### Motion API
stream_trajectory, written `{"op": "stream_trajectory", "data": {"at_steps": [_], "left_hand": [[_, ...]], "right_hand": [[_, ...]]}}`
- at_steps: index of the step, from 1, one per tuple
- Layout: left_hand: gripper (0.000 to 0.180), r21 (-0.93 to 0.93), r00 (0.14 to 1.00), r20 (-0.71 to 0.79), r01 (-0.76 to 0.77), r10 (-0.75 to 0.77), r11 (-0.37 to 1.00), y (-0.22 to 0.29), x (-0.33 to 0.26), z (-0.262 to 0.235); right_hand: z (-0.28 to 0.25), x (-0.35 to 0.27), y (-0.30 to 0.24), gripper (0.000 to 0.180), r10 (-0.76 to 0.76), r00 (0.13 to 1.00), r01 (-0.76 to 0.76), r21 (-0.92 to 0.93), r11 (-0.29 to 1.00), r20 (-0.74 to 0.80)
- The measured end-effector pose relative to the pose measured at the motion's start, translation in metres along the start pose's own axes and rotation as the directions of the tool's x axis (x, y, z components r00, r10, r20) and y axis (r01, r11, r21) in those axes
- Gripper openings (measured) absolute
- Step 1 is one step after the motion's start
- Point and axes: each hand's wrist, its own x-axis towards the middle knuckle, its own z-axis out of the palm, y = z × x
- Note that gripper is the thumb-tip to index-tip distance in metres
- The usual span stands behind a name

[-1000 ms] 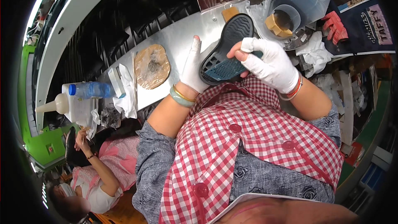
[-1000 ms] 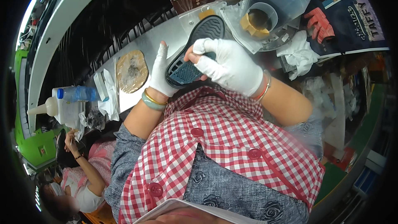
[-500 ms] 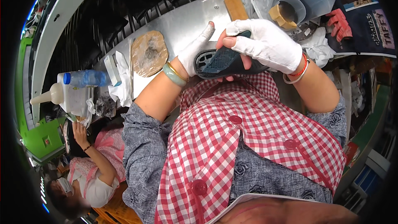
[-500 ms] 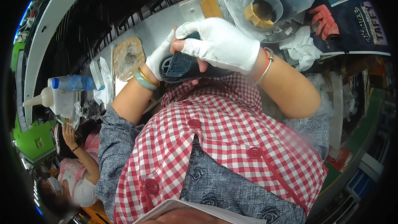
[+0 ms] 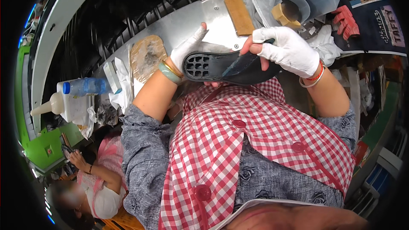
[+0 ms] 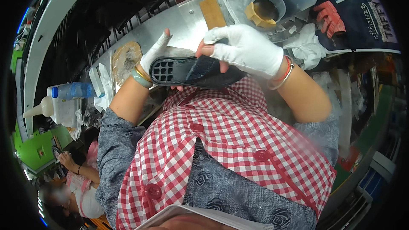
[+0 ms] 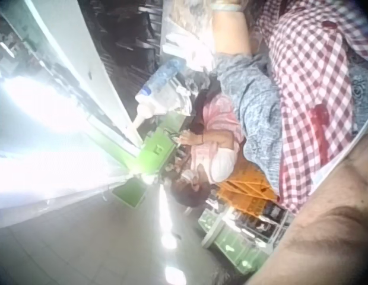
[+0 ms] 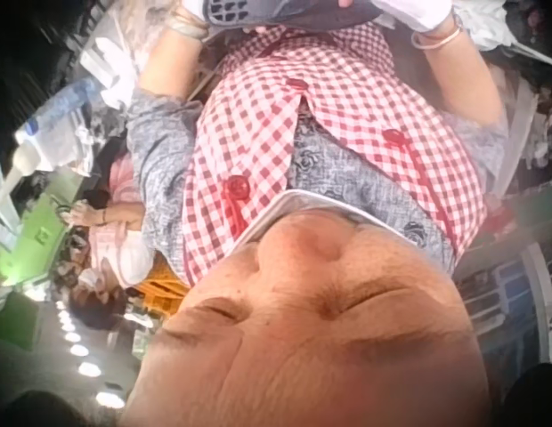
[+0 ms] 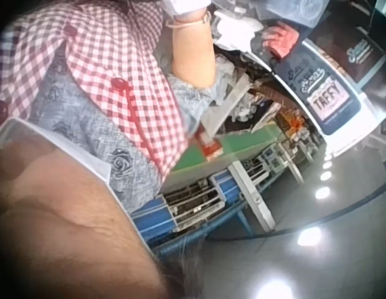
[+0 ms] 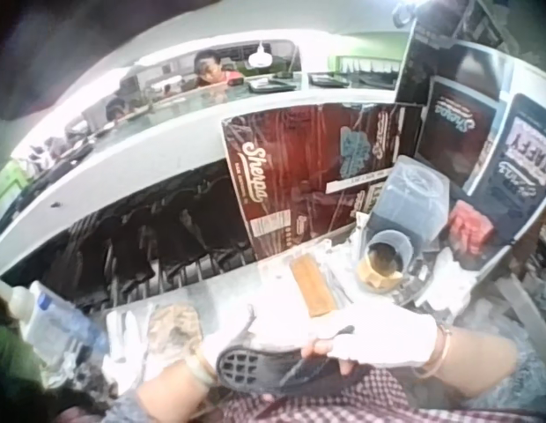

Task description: The person scrubs the sole of a black shoe insole with a green brush while wearing white gloves. They repeatedly dip the brush into a container of liquid and scrub the insole, then place it on a green conveyor belt. The person repeats this process with multiple insoles.

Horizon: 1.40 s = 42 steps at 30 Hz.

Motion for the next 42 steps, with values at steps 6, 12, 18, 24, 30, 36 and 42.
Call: {"op": "stream_trajectory", "data": {"at_steps": [6,12,18,24,30,36,42], "left_hand": [[0.079,-0.003,0.982,0.187,0.005,-0.004,1.0,-0.001,0.013,-0.045],[0.05,0.301,0.637,0.058,-0.746,0.769,0.595,0.026,-0.009,-0.038],[0.054,-0.195,0.775,-0.259,-0.626,0.576,0.755,-0.039,0.002,-0.049],[0.058,-0.523,0.922,-0.162,-0.383,0.352,0.762,-0.08,0.004,-0.037],[0.048,-0.495,0.896,-0.195,-0.441,0.398,0.749,-0.08,0.021,-0.033],[0.054,-0.585,0.826,0.003,-0.456,0.564,0.671,-0.053,0.027,-0.006],[0.061,-0.546,0.753,0.03,-0.538,0.657,0.642,-0.036,0.024,0.026]], "right_hand": [[-0.033,-0.021,0.027,0.021,-0.064,0.985,0.061,-0.019,0.998,-0.159],[-0.086,-0.042,0.009,0.025,-0.261,0.601,0.201,-0.174,0.964,-0.756],[-0.113,-0.031,0.045,0.023,-0.217,0.584,0.06,-0.225,0.973,-0.782],[-0.117,-0.03,0.056,0.024,-0.202,0.589,0.046,-0.217,0.975,-0.783],[-0.128,-0.036,0.065,0.025,-0.117,0.608,0.051,-0.109,0.993,-0.785],[-0.065,-0.022,0.037,0.026,-0.141,0.657,0.346,0.13,0.929,-0.741],[0.013,0.001,0.001,0.023,-0.185,0.76,0.405,0.231,0.885,-0.623]]}}
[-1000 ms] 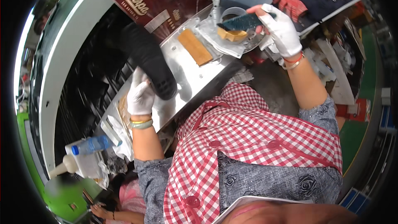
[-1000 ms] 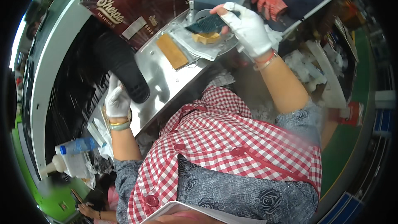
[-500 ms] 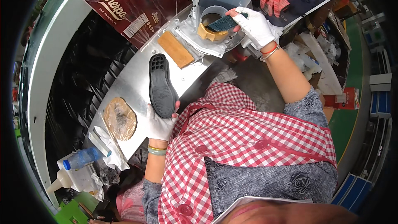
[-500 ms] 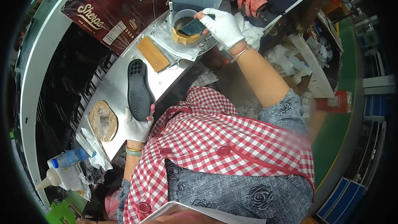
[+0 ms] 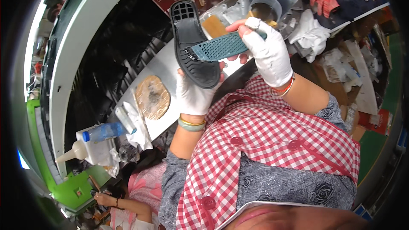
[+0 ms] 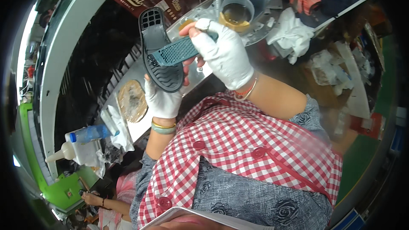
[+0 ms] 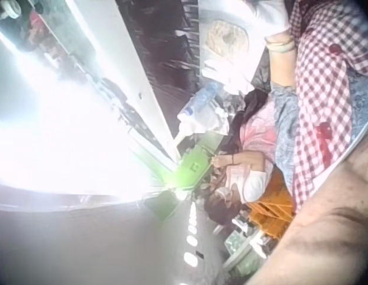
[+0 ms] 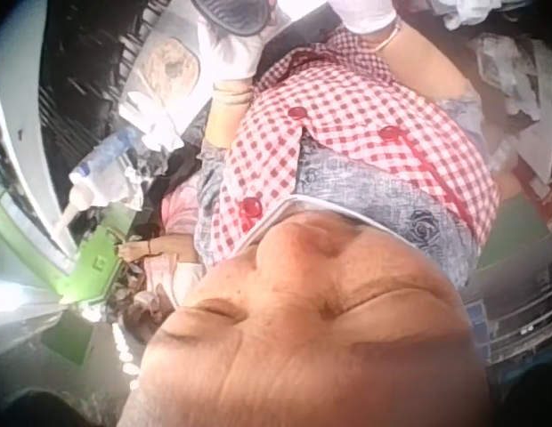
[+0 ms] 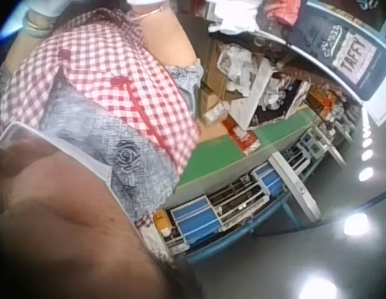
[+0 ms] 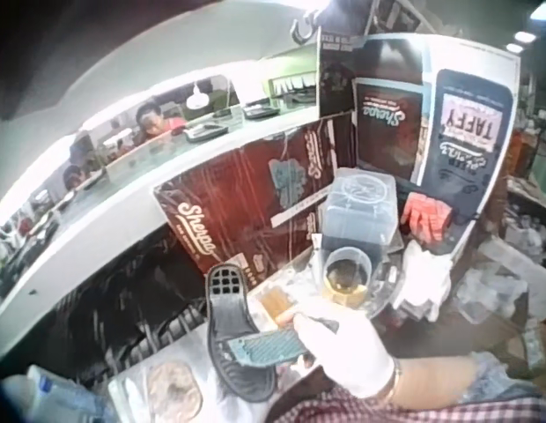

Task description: The person scrubs the sole of a black shoe insole with a green brush while wearing white gloves. They repeatedly dip the brush into a container of liquid and scrub the insole, then place it on a green conveyor belt. The person repeats this process with multiple insoles.

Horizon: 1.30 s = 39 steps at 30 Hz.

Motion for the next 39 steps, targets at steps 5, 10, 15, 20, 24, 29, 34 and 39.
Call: {"op": "stream_trajectory", "data": {"at_steps": [5,10,15,20,24,29,34,39], "left_hand": [[0.068,0.014,0.999,-0.012,-0.043,0.043,0.999,-0.008,-0.001,0.01],[0.067,0.082,0.997,-0.037,-0.064,0.067,0.995,-0.011,0.0,0.01],[0.056,0.133,0.993,-0.045,-0.105,0.112,0.986,-0.014,-0.001,0.018],[0.056,0.155,0.996,0.018,-0.084,0.083,0.984,-0.012,0.0,0.017],[0.06,0.187,0.994,-0.023,-0.104,0.11,0.977,-0.013,-0.005,0.015],[0.07,0.242,0.999,0.018,-0.049,0.046,0.969,-0.013,-0.008,0.016],[0.086,0.401,0.999,-0.039,0.001,0.016,0.916,-0.013,-0.016,0.022],[0.085,0.459,1.0,0.012,-0.001,-0.005,0.888,-0.009,-0.018,0.012]], "right_hand": [[0.015,-0.002,0.011,0.023,-0.017,1.0,0.017,0.025,1.0,0.002],[0.014,-0.001,0.018,0.022,-0.06,0.998,0.06,0.0,0.998,0.012],[0.017,-0.006,0.016,0.021,-0.053,0.998,0.052,-0.026,0.998,-0.017],[0.014,-0.008,0.017,0.02,-0.131,0.991,0.133,-0.077,0.988,0.032],[0.019,-0.004,0.021,0.021,-0.172,0.985,0.171,-0.016,0.985,-0.028],[0.018,0.0,0.015,0.022,-0.193,0.977,0.191,-0.037,0.981,-0.085],[0.013,0.009,0.006,0.021,-0.28,0.95,0.274,-0.065,0.96,-0.14],[0.009,0.023,0.001,0.019,-0.308,0.94,0.312,0.004,0.95,-0.147]]}}
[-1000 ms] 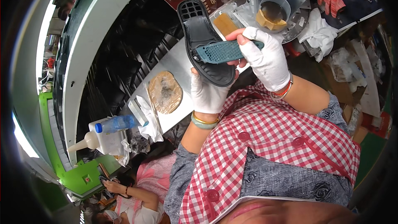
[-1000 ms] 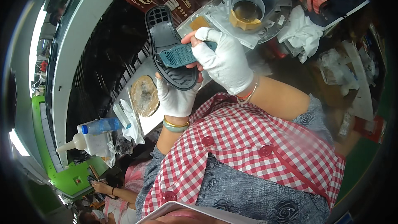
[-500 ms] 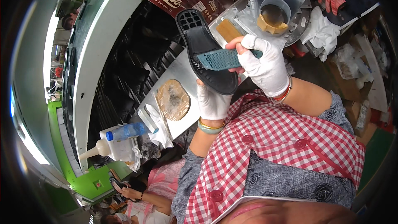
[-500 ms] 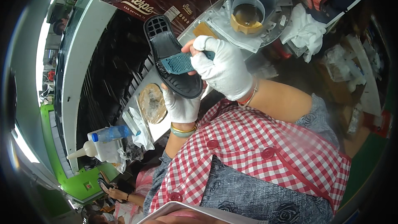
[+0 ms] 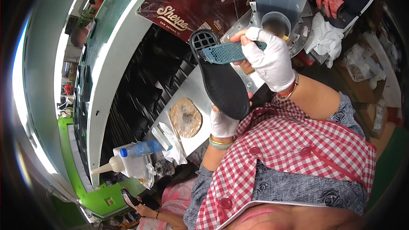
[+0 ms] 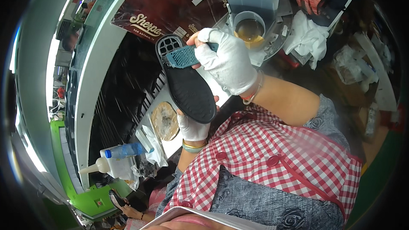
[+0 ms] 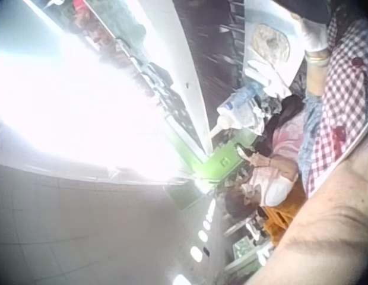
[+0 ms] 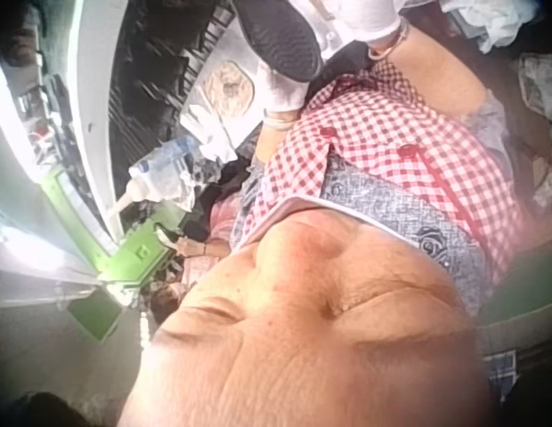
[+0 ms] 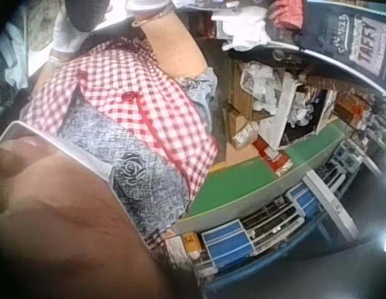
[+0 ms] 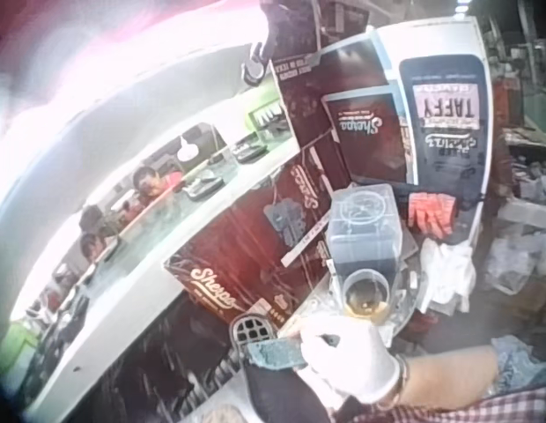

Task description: The person scrubs the sole of a black shoe insole with a green brush while wearing white gloves. They repeatedly dip the brush into a container of liquid and scrub the insole, then place it on a green conveyor belt. The person repeats this process with multiple insoles.

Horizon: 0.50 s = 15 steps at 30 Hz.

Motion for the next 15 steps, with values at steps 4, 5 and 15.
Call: {"op": "stream_trajectory", "data": {"at_steps": [4,5,15], "left_hand": [[0.085,0.035,0.999,0.035,0.011,-0.012,0.999,0.0,0.0,-0.002],[0.085,0.031,1.0,0.027,0.01,-0.011,0.999,0.0,-0.001,-0.003],[0.076,-0.231,1.0,-0.003,-0.019,0.019,0.973,-0.002,0.007,-0.008]], "right_hand": [[-0.003,0.012,-0.013,0.018,0.015,1.0,-0.014,-0.064,0.998,0.019],[-0.003,0.012,-0.016,0.018,0.042,0.998,-0.039,-0.082,0.996,0.037],[0.002,-0.03,-0.005,0.019,0.264,0.956,-0.266,-0.004,0.964,0.125]]}}
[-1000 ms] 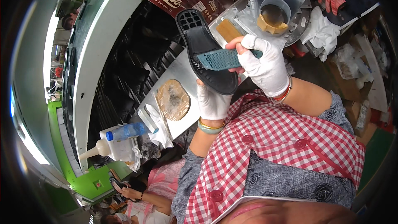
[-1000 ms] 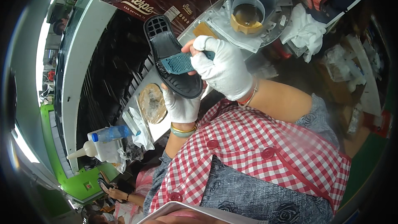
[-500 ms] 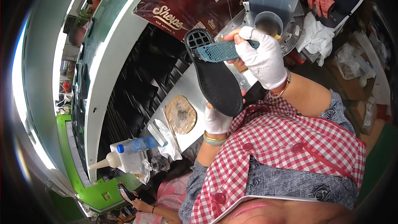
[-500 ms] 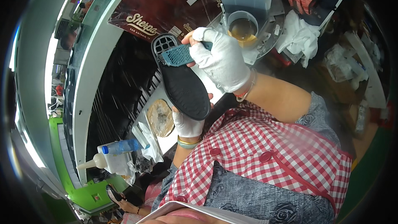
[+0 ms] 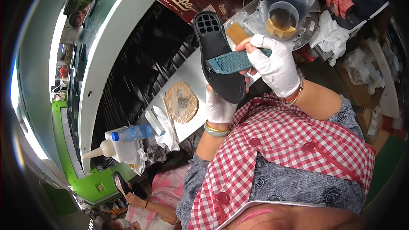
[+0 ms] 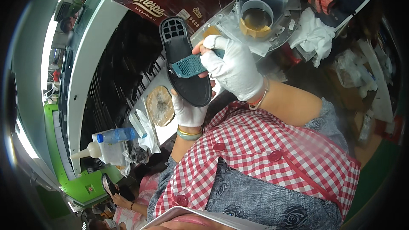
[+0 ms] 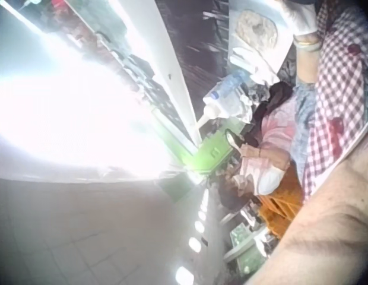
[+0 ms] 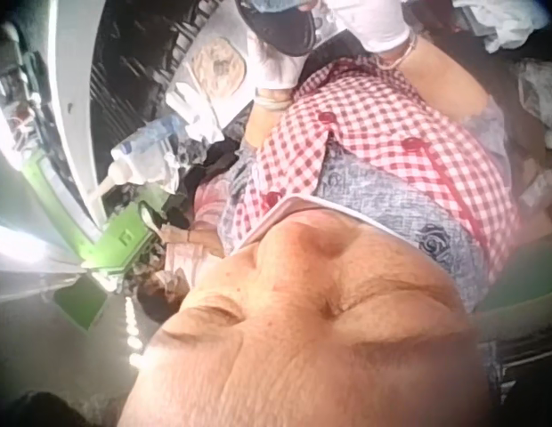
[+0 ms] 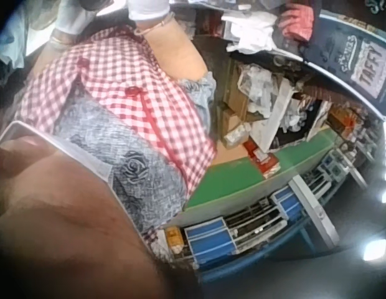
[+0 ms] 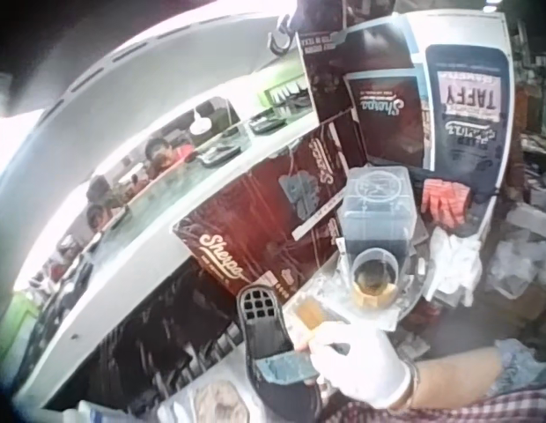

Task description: The person scrubs the sole of a black shoe insole with a green brush while wearing white gloves. They repeatedly dip the brush into a container of liquid and scrub the insole, then place it on a green conveyor belt. The person repeats this process with multiple insoles.

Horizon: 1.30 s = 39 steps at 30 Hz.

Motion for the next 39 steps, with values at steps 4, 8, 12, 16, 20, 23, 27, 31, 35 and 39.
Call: {"op": "stream_trajectory", "data": {"at_steps": [4,8,12,16,20,23,27,31,35,39], "left_hand": [[0.073,-0.025,0.999,-0.031,-0.019,0.019,0.999,0.002,-0.001,0.0],[0.07,-0.011,0.996,-0.067,-0.057,0.056,0.998,0.004,0.002,0.001],[0.067,0.014,0.987,-0.153,-0.051,0.052,0.999,0.006,0.002,0.001],[0.073,-0.063,0.967,-0.254,-0.022,0.006,0.998,0.01,-0.002,-0.008],[0.082,-0.06,0.934,-0.358,-0.004,-0.018,0.998,0.011,-0.005,-0.015],[0.079,-0.145,0.918,-0.389,0.027,-0.082,0.989,0.014,-0.009,-0.023],[0.075,-0.078,0.885,-0.461,0.025,-0.058,0.997,0.02,-0.013,-0.021],[0.063,0.074,0.924,-0.357,0.177,-0.14,0.981,0.035,-0.022,-0.037],[0.06,0.062,0.923,-0.225,0.335,-0.314,0.94,0.059,-0.027,-0.061],[0.056,-0.087,0.788,-0.464,0.414,-0.404,0.906,0.081,-0.022,-0.056]], "right_hand": [[0.002,-0.005,0.001,0.02,0.069,0.997,-0.067,-0.033,0.997,0.042],[0.004,-0.007,0.003,0.019,0.075,0.996,-0.072,-0.061,0.996,0.057],[0.004,-0.012,0.006,0.018,0.087,0.991,-0.074,-0.123,0.99,0.103],[0.006,-0.018,0.013,0.015,0.049,0.988,-0.029,-0.135,0.99,0.147],[0.008,-0.021,0.023,0.017,-0.049,0.973,0.106,-0.248,0.963,0.225],[0.006,-0.019,0.028,0.016,-0.043,0.948,0.139,-0.288,0.947,0.316],[0.007,-0.005,0.032,0.018,0.104,0.879,0.032,-0.275,0.961,0.465],[0.016,0.011,0.038,0.021,0.25,0.788,-0.116,-0.263,0.958,0.563],[0.031,0.025,0.039,0.025,0.447,0.69,-0.292,-0.346,0.892,0.569],[0.049,0.034,0.053,0.026,0.515,0.656,-0.36,-0.371,0.856,0.551]]}}
